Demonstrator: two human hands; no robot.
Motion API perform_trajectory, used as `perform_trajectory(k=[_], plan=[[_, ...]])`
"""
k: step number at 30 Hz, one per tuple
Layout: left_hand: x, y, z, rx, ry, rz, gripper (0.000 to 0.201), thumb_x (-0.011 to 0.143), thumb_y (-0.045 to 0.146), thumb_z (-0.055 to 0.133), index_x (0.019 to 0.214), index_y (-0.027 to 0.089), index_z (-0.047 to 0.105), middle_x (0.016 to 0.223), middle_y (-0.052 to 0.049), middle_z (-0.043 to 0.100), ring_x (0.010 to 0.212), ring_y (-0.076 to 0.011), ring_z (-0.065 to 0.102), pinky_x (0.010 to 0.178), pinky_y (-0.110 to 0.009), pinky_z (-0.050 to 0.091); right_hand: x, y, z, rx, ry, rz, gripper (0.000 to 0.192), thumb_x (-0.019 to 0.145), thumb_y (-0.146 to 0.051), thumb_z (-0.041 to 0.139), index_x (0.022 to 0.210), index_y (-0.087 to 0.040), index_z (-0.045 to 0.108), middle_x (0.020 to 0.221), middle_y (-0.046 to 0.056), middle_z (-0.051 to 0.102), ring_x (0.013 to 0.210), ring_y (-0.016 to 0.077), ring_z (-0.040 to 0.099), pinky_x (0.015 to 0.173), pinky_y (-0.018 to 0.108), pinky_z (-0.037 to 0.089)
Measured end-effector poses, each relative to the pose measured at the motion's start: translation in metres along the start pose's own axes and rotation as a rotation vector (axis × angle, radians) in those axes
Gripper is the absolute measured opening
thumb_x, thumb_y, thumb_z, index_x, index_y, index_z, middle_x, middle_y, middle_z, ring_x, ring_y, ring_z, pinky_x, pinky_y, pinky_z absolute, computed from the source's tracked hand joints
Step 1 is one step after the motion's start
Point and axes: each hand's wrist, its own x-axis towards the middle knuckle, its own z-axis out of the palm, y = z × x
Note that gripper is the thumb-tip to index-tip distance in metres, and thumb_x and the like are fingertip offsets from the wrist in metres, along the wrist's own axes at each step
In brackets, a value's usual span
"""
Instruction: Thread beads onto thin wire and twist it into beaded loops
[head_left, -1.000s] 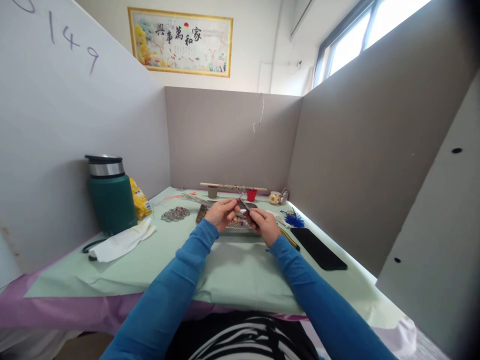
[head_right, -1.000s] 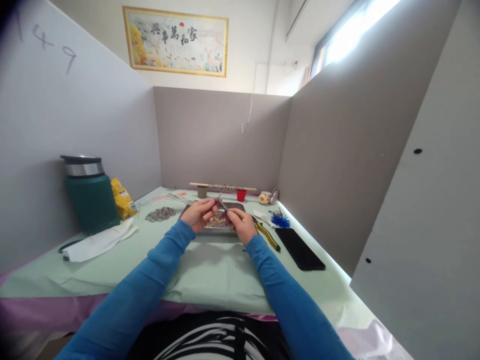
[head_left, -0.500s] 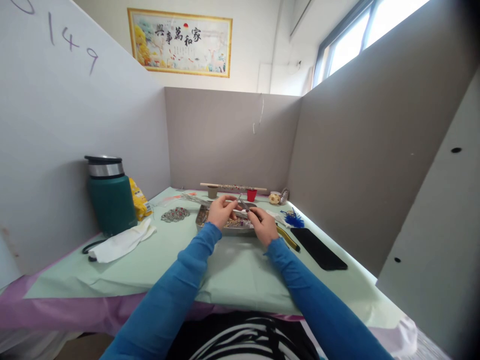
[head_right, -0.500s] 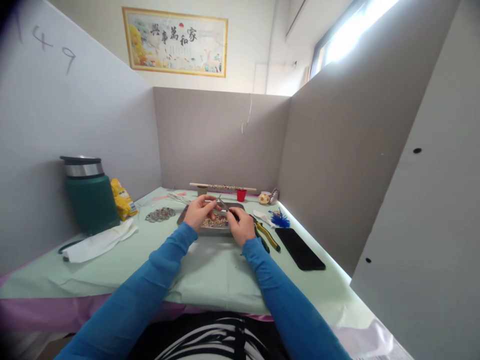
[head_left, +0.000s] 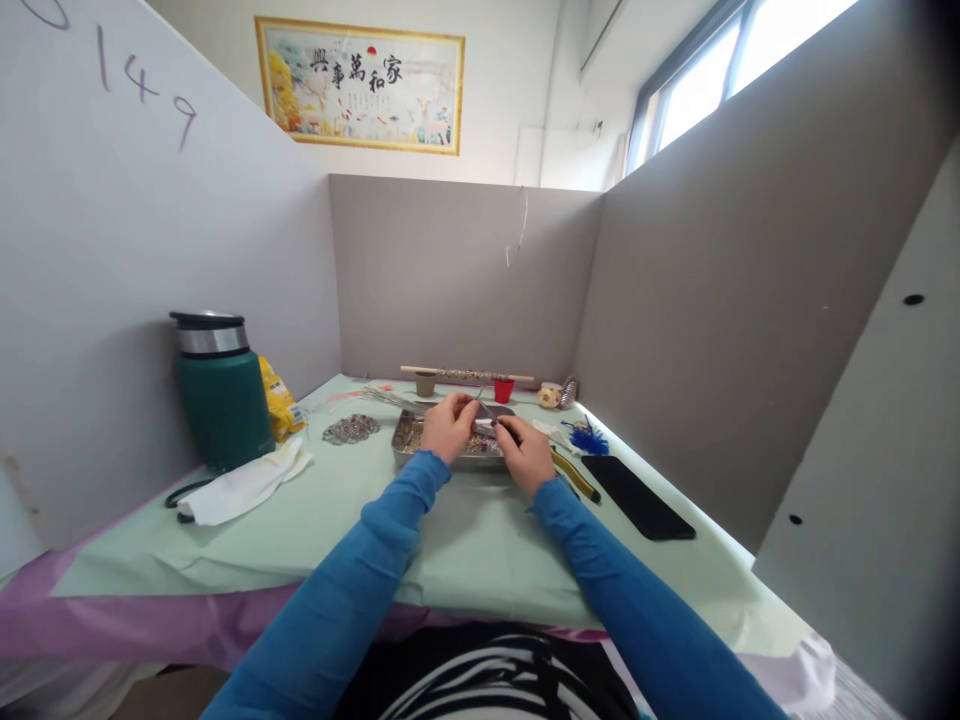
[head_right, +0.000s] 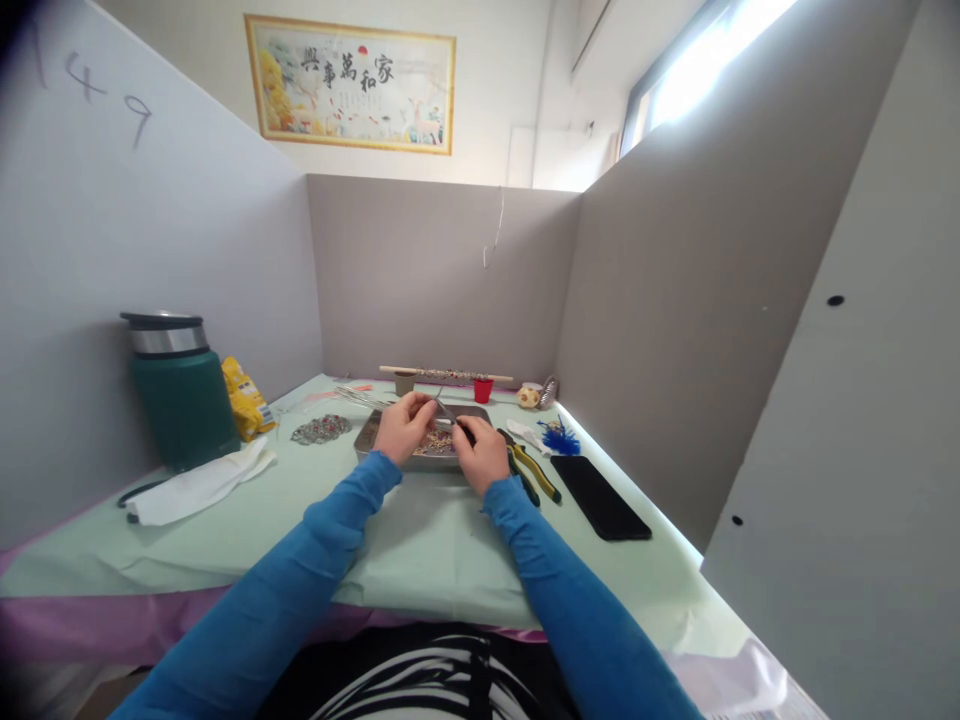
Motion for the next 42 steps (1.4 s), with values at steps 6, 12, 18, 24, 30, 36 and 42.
perform_trajectory(k=[6, 12, 18, 24, 30, 36, 42], plan=[[0.002, 0.000, -0.002, -0.113, -0.056, -0.025, 0.022, 0.079, 0.036, 0.051, 0.071, 0.016, 0.055, 0.051, 0.003, 0.054, 0.034, -0.0057, 0.041, 0.039, -0.019, 0.034, 0.000, -0.004, -0.003, 0.048, -0.014, 0.029, 0.027, 0.082, -0.034, 0.047, 0.091, -0.016, 0.066, 0.088, 0.007, 0.067, 0.081, 0.0195, 0.061, 0.077, 0.030, 0.046], [0.001, 0.008, -0.006, -0.475, -0.195, -0.129, 0.025, 0.075, 0.037, 0.058, 0.067, 0.014, 0.052, 0.050, 0.003, 0.054, 0.031, -0.0036, 0.036, 0.037, -0.020, 0.036, 0.002, -0.004, -0.009, 0.188, -0.135, 0.124, 0.029, 0.083, -0.036, 0.045, 0.089, -0.016, 0.065, 0.076, 0.003, 0.066, 0.069, 0.0169, 0.059, 0.065, 0.027, 0.046], [0.003, 0.008, -0.005, -0.513, -0.213, -0.155, 0.023, 0.075, 0.033, 0.059, 0.068, 0.012, 0.054, 0.053, 0.003, 0.053, 0.034, -0.0030, 0.038, 0.037, -0.019, 0.036, 0.001, -0.001, -0.007, 0.143, -0.082, 0.099, 0.028, 0.083, -0.037, 0.047, 0.089, -0.016, 0.065, 0.081, 0.005, 0.067, 0.075, 0.0184, 0.060, 0.071, 0.028, 0.045], [0.005, 0.003, -0.004, -0.376, -0.194, -0.147, 0.018, 0.077, 0.026, 0.055, 0.067, 0.011, 0.057, 0.055, 0.000, 0.056, 0.036, -0.0041, 0.043, 0.039, -0.019, 0.039, 0.001, 0.001, -0.004, 0.090, -0.034, 0.074, 0.027, 0.082, -0.036, 0.048, 0.088, -0.016, 0.065, 0.084, 0.006, 0.067, 0.079, 0.0196, 0.060, 0.074, 0.029, 0.045], [0.008, -0.001, -0.007, -0.288, -0.203, -0.192, 0.023, 0.080, 0.028, 0.051, 0.068, 0.010, 0.059, 0.048, 0.000, 0.056, 0.034, -0.0061, 0.045, 0.039, -0.020, 0.038, 0.002, 0.002, -0.005, 0.063, -0.076, 0.060, 0.028, 0.082, -0.035, 0.047, 0.093, -0.017, 0.064, 0.089, 0.006, 0.066, 0.082, 0.0196, 0.060, 0.076, 0.031, 0.046], [0.008, 0.000, -0.010, -0.184, -0.223, -0.140, 0.032, 0.081, 0.033, 0.048, 0.057, 0.013, 0.053, 0.036, 0.004, 0.045, 0.030, -0.0061, 0.039, 0.037, -0.019, 0.033, 0.002, 0.003, -0.007, 0.032, -0.111, -0.006, 0.025, 0.084, -0.032, 0.046, 0.096, -0.018, 0.063, 0.093, 0.006, 0.064, 0.084, 0.0185, 0.058, 0.077, 0.030, 0.044], [0.007, 0.000, -0.012, -0.041, -0.228, -0.087, 0.034, 0.081, 0.037, 0.047, 0.060, 0.013, 0.057, 0.035, 0.004, 0.045, 0.032, -0.0070, 0.042, 0.040, -0.019, 0.034, 0.002, 0.003, -0.007, -0.003, -0.101, -0.027, 0.024, 0.084, -0.031, 0.046, 0.096, -0.018, 0.062, 0.093, 0.006, 0.063, 0.084, 0.0182, 0.058, 0.078, 0.030, 0.044]])
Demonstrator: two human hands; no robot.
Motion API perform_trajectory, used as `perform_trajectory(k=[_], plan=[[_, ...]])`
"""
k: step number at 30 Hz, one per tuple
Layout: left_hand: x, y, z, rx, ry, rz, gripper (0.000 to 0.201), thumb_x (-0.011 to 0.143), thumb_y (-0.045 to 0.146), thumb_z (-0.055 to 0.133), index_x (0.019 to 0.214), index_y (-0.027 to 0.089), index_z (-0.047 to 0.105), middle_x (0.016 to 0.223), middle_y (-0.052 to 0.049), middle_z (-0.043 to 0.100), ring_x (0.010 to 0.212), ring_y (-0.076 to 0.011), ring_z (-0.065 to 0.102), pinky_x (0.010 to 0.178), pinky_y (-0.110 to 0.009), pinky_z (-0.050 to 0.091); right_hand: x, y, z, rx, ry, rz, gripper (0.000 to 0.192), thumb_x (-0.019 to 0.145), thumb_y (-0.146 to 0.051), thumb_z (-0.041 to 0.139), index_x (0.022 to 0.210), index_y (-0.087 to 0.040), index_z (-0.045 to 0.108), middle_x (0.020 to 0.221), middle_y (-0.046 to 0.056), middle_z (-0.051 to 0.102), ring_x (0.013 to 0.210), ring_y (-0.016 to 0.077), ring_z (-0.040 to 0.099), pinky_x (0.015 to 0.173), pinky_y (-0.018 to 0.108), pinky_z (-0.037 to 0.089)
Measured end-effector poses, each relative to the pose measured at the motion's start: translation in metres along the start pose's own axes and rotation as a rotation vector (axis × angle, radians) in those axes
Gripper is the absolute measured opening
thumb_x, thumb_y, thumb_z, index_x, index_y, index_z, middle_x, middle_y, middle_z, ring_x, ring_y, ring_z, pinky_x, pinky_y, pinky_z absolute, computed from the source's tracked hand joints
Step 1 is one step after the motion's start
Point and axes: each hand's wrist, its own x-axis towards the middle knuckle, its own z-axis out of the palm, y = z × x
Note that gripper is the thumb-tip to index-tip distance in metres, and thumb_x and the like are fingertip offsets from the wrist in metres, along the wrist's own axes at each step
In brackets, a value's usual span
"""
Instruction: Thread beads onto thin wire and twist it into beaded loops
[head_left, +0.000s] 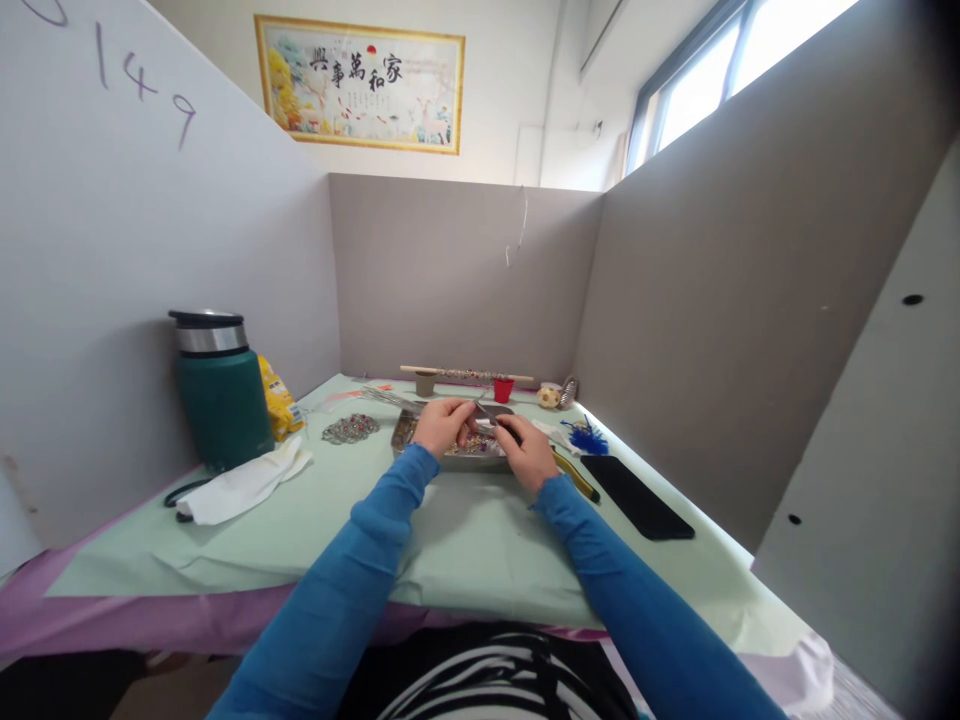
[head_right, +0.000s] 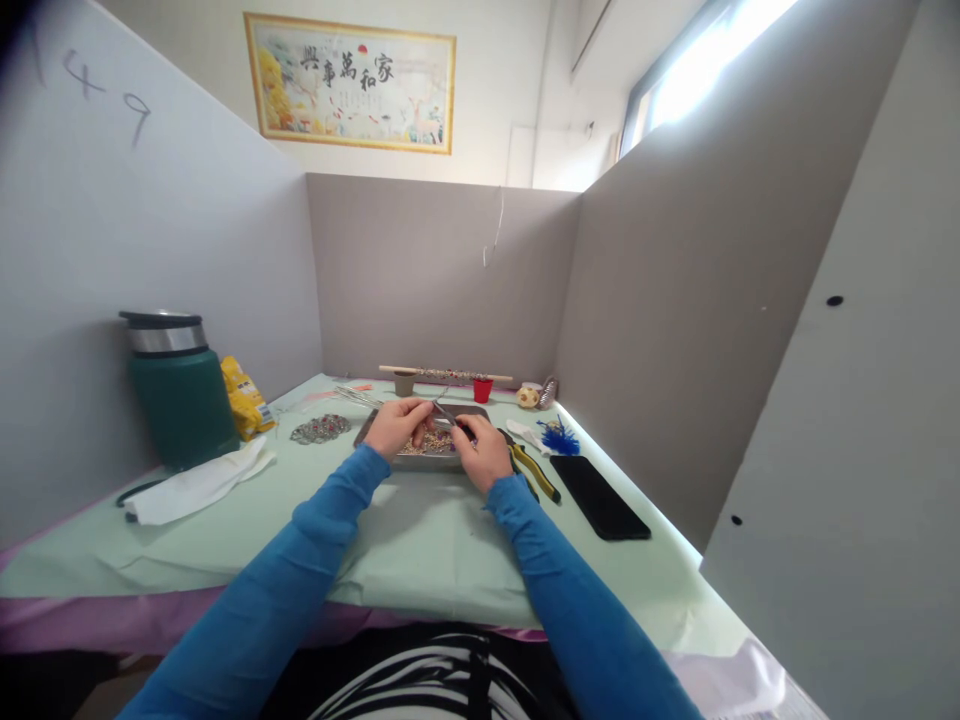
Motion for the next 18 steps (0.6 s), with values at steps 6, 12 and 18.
perform_trajectory(k=[6, 12, 18], plan=[[-0.0017, 0.0038, -0.0010, 0.030, -0.017, 0.007, 0.036, 0.082, 0.039, 0.046, 0.057, 0.014, 0.056, 0.033, 0.005, 0.042, 0.031, -0.0063, 0.039, 0.040, -0.018, 0.033, 0.0002, 0.0012, -0.0008, 0.007, 0.000, -0.018, 0.023, 0.084, -0.030, 0.046, 0.096, -0.017, 0.062, 0.092, 0.006, 0.063, 0.084, 0.0178, 0.057, 0.079, 0.030, 0.044], [-0.0017, 0.0057, -0.0009, 0.013, -0.050, 0.007, 0.031, 0.081, 0.038, 0.045, 0.071, 0.014, 0.061, 0.046, 0.005, 0.047, 0.032, -0.0050, 0.037, 0.035, -0.019, 0.028, 0.0006, -0.0002, -0.0027, 0.021, -0.039, -0.027, 0.025, 0.085, -0.030, 0.043, 0.098, -0.017, 0.061, 0.093, 0.006, 0.063, 0.085, 0.0178, 0.057, 0.079, 0.030, 0.044], [-0.0024, 0.0059, -0.0014, -0.039, -0.088, 0.018, 0.031, 0.082, 0.040, 0.045, 0.075, 0.014, 0.061, 0.046, 0.006, 0.042, 0.033, -0.0048, 0.034, 0.036, -0.019, 0.027, -0.0003, -0.0008, -0.0037, 0.044, -0.015, -0.057, 0.025, 0.085, -0.030, 0.043, 0.097, -0.018, 0.061, 0.092, 0.006, 0.062, 0.083, 0.0180, 0.057, 0.078, 0.030, 0.044]])
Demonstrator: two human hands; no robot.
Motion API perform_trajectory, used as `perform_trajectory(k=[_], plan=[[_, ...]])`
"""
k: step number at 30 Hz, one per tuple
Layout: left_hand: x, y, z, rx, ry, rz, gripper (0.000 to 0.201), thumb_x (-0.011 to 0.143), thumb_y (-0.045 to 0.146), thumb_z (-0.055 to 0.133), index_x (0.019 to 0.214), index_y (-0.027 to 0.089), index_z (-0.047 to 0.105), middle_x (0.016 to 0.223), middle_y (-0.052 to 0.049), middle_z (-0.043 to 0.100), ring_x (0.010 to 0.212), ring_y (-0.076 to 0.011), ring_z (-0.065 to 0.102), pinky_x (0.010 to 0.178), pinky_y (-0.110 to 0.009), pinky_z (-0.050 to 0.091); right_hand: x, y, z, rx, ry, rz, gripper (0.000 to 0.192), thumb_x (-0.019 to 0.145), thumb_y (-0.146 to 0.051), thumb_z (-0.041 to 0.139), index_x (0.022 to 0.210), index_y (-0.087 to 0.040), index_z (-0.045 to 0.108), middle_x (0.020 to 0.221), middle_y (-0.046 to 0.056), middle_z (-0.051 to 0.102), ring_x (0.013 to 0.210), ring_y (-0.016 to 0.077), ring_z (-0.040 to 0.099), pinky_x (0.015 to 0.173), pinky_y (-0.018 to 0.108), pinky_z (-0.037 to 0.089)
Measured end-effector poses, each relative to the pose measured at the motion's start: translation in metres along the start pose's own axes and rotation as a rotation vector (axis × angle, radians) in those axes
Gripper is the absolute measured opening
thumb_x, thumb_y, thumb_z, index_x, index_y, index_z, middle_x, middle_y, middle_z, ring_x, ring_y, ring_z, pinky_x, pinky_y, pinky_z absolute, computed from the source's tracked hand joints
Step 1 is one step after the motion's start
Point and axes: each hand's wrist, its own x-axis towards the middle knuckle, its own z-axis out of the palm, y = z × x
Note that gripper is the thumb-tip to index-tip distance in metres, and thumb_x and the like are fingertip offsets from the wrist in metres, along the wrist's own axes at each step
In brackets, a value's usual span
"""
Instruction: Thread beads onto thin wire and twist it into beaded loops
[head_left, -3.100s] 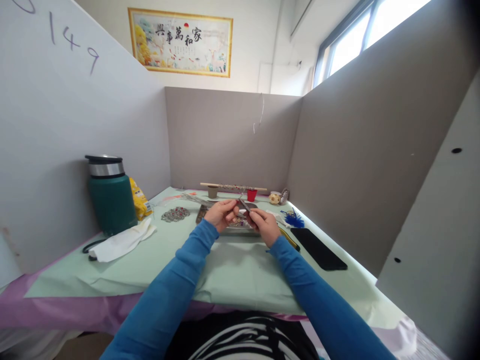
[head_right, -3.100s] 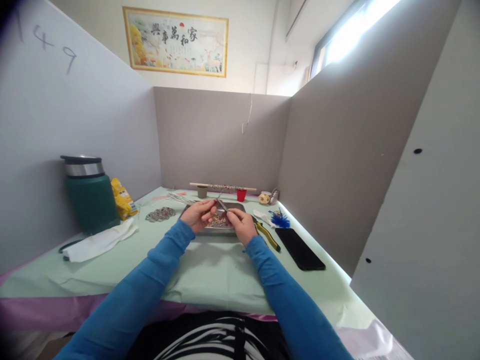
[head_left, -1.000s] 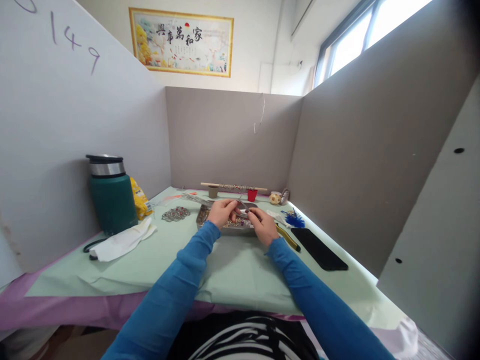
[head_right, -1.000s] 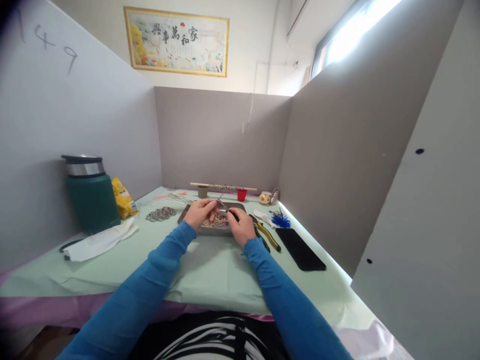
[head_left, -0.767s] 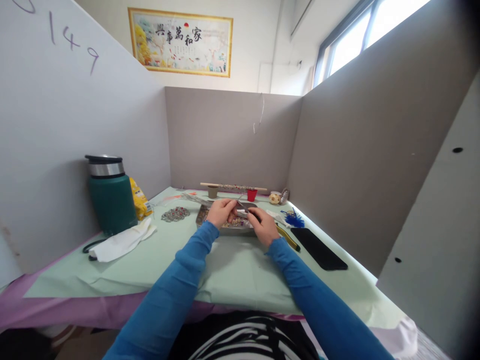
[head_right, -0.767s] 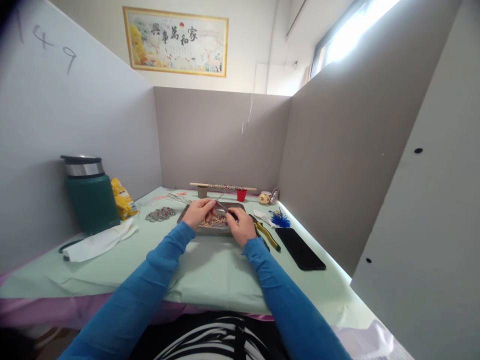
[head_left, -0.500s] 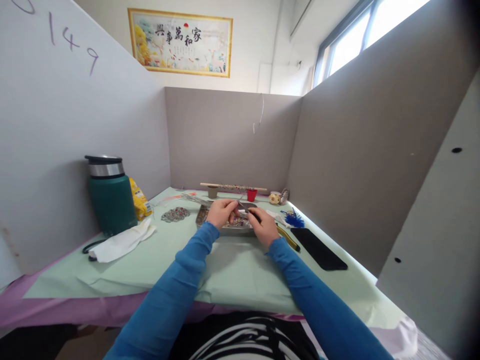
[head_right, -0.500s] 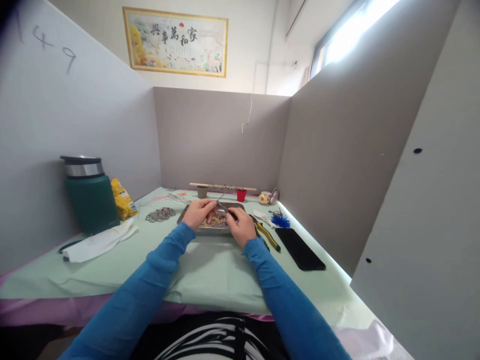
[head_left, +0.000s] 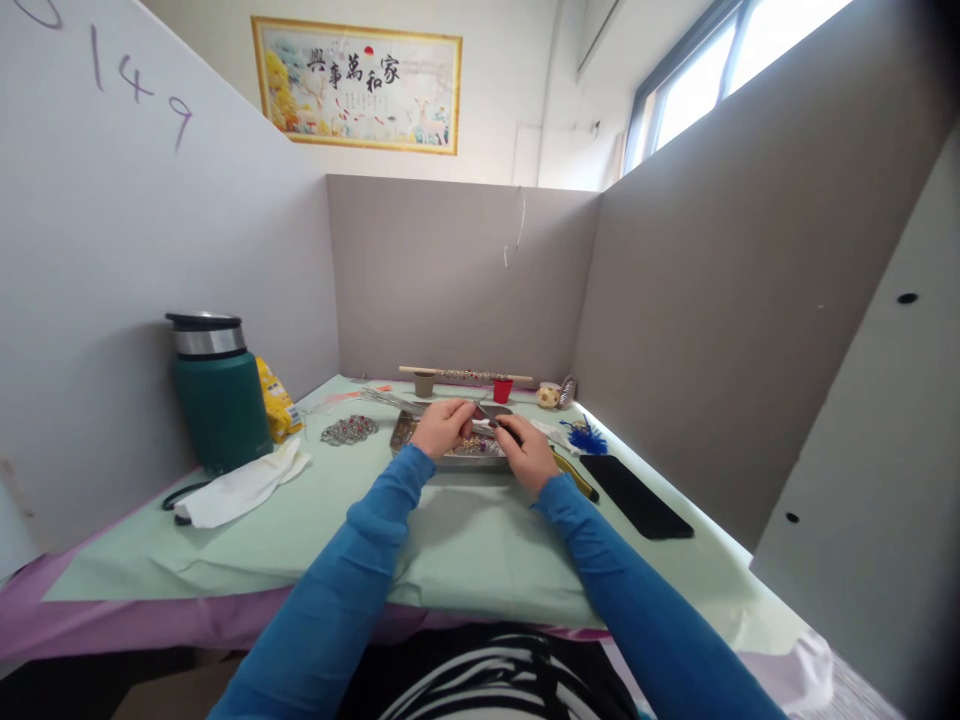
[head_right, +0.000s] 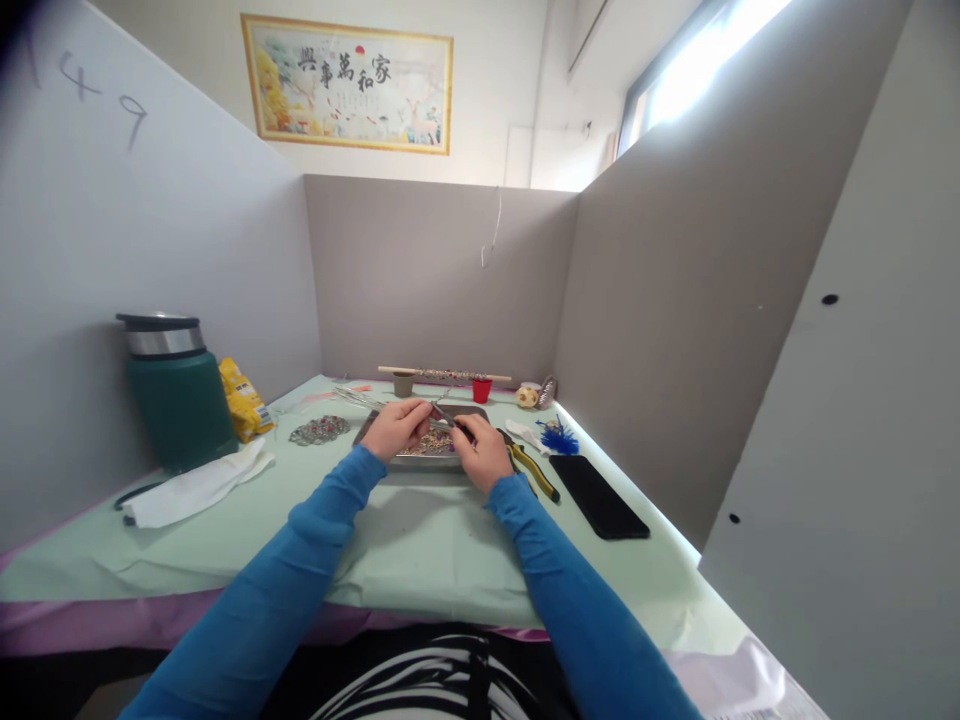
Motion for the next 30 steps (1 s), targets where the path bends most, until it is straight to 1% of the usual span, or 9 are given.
perform_trajectory(k=[6, 11, 15, 18, 20, 25, 27, 30], plan=[[-0.0008, 0.0024, 0.0002, -0.050, -0.012, 0.010, 0.031, 0.081, 0.041, 0.047, 0.072, 0.014, 0.059, 0.046, 0.006, 0.041, 0.033, -0.0049, 0.034, 0.035, -0.019, 0.027, -0.0013, -0.0020, -0.0016, -0.019, 0.028, -0.029, 0.023, 0.085, -0.030, 0.043, 0.093, -0.018, 0.062, 0.084, 0.005, 0.061, 0.077, 0.0175, 0.057, 0.072, 0.029, 0.043], [-0.0010, 0.0019, -0.0001, -0.065, -0.006, -0.002, 0.030, 0.081, 0.041, 0.047, 0.070, 0.014, 0.057, 0.045, 0.006, 0.039, 0.032, -0.0041, 0.032, 0.034, -0.018, 0.026, -0.0010, -0.0031, -0.0020, -0.036, 0.039, -0.019, 0.023, 0.084, -0.030, 0.044, 0.091, -0.017, 0.062, 0.084, 0.006, 0.062, 0.077, 0.0177, 0.057, 0.072, 0.028, 0.043], [-0.0009, 0.0027, -0.0007, -0.101, -0.033, -0.022, 0.029, 0.080, 0.039, 0.050, 0.067, 0.015, 0.053, 0.048, 0.006, 0.044, 0.032, -0.0033, 0.034, 0.034, -0.018, 0.027, -0.0002, -0.0017, -0.0007, 0.012, 0.017, 0.041, 0.024, 0.084, -0.032, 0.045, 0.092, -0.018, 0.062, 0.086, 0.005, 0.064, 0.079, 0.0180, 0.058, 0.075, 0.029, 0.044], [-0.0001, 0.0019, -0.0006, -0.147, -0.030, -0.035, 0.027, 0.080, 0.039, 0.050, 0.070, 0.014, 0.054, 0.050, 0.005, 0.048, 0.030, -0.0030, 0.034, 0.035, -0.018, 0.029, 0.0002, -0.0004, 0.0004, 0.087, -0.027, 0.102, 0.026, 0.085, -0.034, 0.044, 0.094, -0.018, 0.062, 0.088, 0.005, 0.065, 0.081, 0.0182, 0.059, 0.075, 0.029, 0.045], [0.0006, 0.0005, -0.0004, -0.157, -0.021, -0.041, 0.028, 0.081, 0.039, 0.049, 0.073, 0.014, 0.056, 0.050, 0.005, 0.048, 0.030, -0.0031, 0.033, 0.034, -0.019, 0.028, 0.0004, 0.0001, 0.0007, 0.122, -0.044, 0.140, 0.027, 0.085, -0.036, 0.044, 0.094, -0.018, 0.062, 0.085, 0.005, 0.065, 0.077, 0.0179, 0.059, 0.072, 0.029, 0.046], [0.0012, -0.0016, 0.0000, -0.189, -0.029, -0.056, 0.032, 0.082, 0.043, 0.047, 0.074, 0.014, 0.057, 0.045, 0.007, 0.039, 0.030, -0.0034, 0.030, 0.033, -0.018, 0.026, -0.0001, -0.0011, -0.0002, 0.139, -0.039, 0.185, 0.028, 0.084, -0.037, 0.045, 0.091, -0.018, 0.064, 0.076, 0.003, 0.065, 0.070, 0.0173, 0.058, 0.067, 0.029, 0.046], [0.0012, -0.0021, -0.0001, -0.207, -0.041, -0.054, 0.032, 0.082, 0.043, 0.047, 0.074, 0.014, 0.057, 0.046, 0.007, 0.035, 0.032, -0.0034, 0.029, 0.034, -0.018, 0.026, -0.0003, -0.0017, -0.0004, 0.125, -0.032, 0.174, 0.027, 0.083, -0.037, 0.046, 0.091, -0.018, 0.064, 0.078, 0.003, 0.065, 0.072, 0.0176, 0.059, 0.068, 0.029, 0.046], [0.0010, -0.0031, -0.0005, -0.195, -0.041, -0.026, 0.031, 0.081, 0.043, 0.049, 0.073, 0.014, 0.057, 0.048, 0.007, 0.035, 0.034, -0.0035, 0.029, 0.034, -0.018, 0.025, -0.0004, -0.0016, -0.0001, 0.100, -0.012, 0.139, 0.026, 0.083, -0.035, 0.046, 0.093, -0.017, 0.063, 0.086, 0.005, 0.066, 0.079, 0.0185, 0.059, 0.074, 0.030, 0.046]])
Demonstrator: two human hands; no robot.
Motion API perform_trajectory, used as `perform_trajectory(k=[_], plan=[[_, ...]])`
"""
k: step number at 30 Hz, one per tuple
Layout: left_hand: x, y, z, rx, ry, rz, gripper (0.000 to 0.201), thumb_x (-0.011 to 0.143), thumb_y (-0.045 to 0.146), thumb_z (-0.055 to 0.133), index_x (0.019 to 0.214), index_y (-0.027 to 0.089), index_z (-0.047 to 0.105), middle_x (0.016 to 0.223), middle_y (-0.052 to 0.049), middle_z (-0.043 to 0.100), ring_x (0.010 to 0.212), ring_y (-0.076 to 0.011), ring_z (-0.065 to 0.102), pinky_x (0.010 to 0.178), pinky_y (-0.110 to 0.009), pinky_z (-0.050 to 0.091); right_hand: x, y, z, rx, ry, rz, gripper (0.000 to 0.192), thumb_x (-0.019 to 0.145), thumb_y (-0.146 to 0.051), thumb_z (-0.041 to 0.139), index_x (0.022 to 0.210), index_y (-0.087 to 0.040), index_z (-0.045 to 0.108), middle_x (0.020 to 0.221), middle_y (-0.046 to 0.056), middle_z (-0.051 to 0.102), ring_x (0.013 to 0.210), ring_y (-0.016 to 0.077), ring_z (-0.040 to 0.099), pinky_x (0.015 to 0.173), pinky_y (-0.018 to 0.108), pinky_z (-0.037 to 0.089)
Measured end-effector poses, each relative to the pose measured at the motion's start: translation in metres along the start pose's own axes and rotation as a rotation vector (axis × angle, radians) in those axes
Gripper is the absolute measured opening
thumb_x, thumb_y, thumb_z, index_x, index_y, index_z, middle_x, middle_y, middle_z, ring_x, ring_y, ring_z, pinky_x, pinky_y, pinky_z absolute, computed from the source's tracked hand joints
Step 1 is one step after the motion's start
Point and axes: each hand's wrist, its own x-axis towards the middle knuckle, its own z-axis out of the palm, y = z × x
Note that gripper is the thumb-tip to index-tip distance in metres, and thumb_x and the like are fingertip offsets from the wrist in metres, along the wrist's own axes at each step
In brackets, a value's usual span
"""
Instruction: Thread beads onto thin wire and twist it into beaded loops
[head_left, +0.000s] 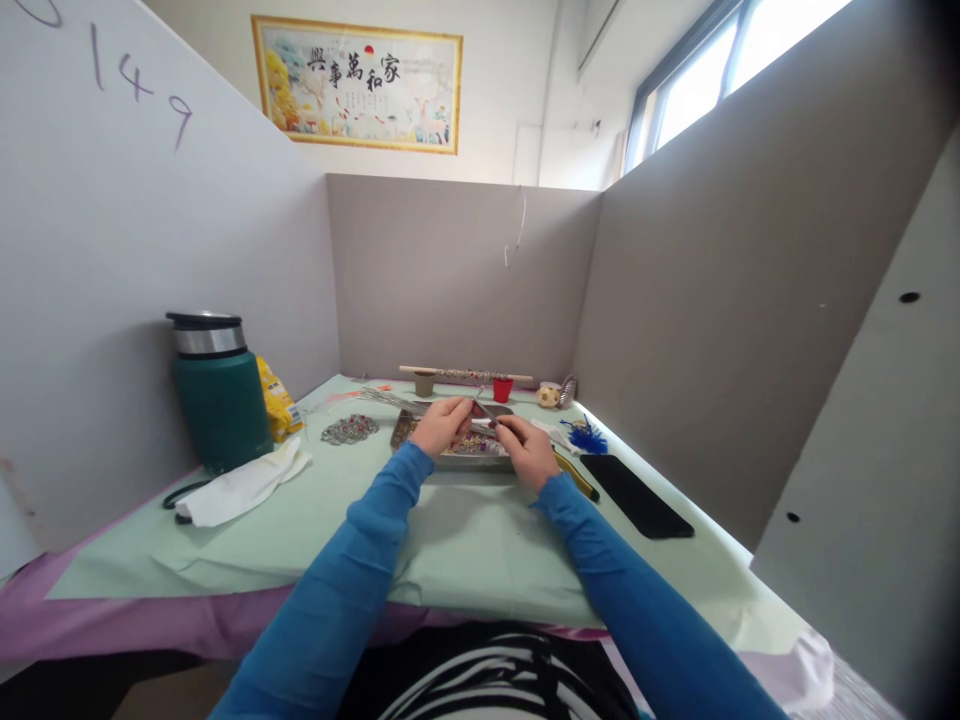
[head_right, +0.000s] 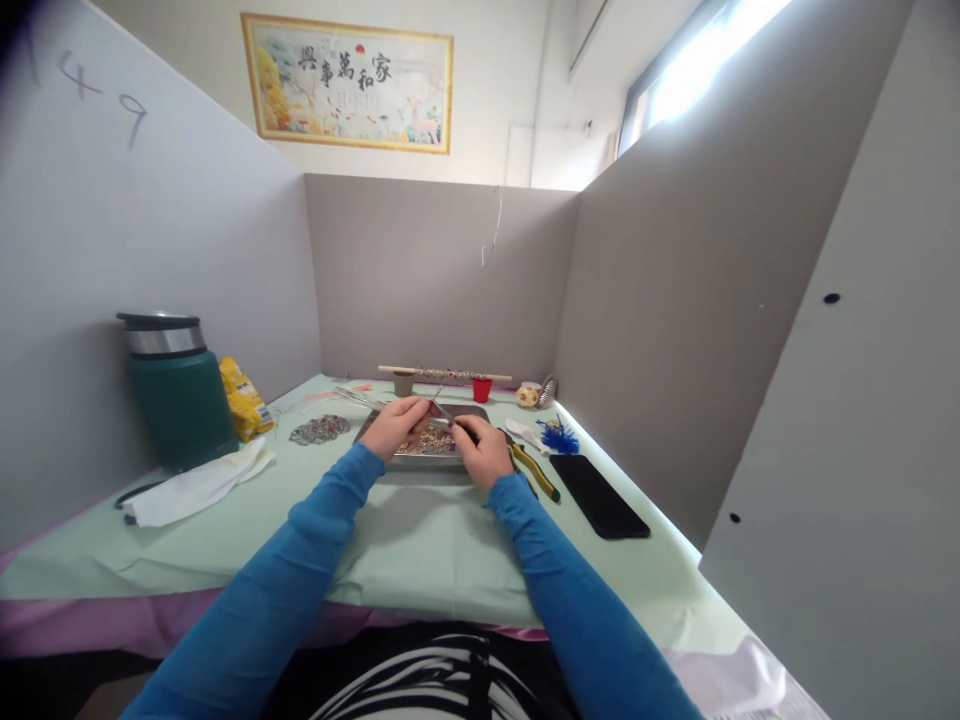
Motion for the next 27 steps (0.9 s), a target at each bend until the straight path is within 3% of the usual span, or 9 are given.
perform_trajectory(k=[4, 11, 17, 27], plan=[[-0.001, 0.002, 0.000, 0.026, 0.007, 0.012, 0.031, 0.080, 0.043, 0.051, 0.073, 0.014, 0.058, 0.048, 0.006, 0.035, 0.036, -0.0037, 0.029, 0.035, -0.018, 0.024, 0.000, 0.001, 0.000, -0.013, 0.007, -0.040, 0.026, 0.084, -0.034, 0.045, 0.096, -0.018, 0.062, 0.093, 0.006, 0.065, 0.085, 0.0188, 0.059, 0.079, 0.031, 0.045], [-0.007, 0.012, 0.000, -0.249, -0.136, -0.124, 0.029, 0.079, 0.044, 0.054, 0.073, 0.015, 0.055, 0.046, 0.010, 0.021, 0.035, -0.0025, 0.015, 0.033, -0.016, 0.018, -0.001, -0.003, -0.002, -0.022, -0.011, -0.119, 0.025, 0.085, -0.031, 0.044, 0.099, -0.019, 0.060, 0.091, 0.005, 0.062, 0.082, 0.0178, 0.058, 0.077, 0.030, 0.045], [-0.007, 0.011, -0.001, -0.236, -0.136, -0.138, 0.032, 0.077, 0.045, 0.056, 0.072, 0.014, 0.054, 0.045, 0.009, 0.021, 0.036, -0.0022, 0.016, 0.033, -0.016, 0.016, -0.001, -0.005, -0.002, -0.062, 0.021, -0.143, 0.025, 0.084, -0.030, 0.044, 0.099, -0.019, 0.060, 0.092, 0.006, 0.061, 0.084, 0.0187, 0.057, 0.077, 0.031, 0.045], [-0.010, 0.011, -0.002, -0.319, -0.218, -0.170, 0.029, 0.079, 0.044, 0.055, 0.072, 0.016, 0.050, 0.043, 0.011, 0.018, 0.034, -0.0022, 0.012, 0.032, -0.016, 0.014, -0.001, -0.004, -0.003, -0.003, -0.050, -0.172, 0.024, 0.086, -0.029, 0.042, 0.100, -0.018, 0.059, 0.092, 0.005, 0.061, 0.084, 0.0178, 0.056, 0.078, 0.030, 0.043]])
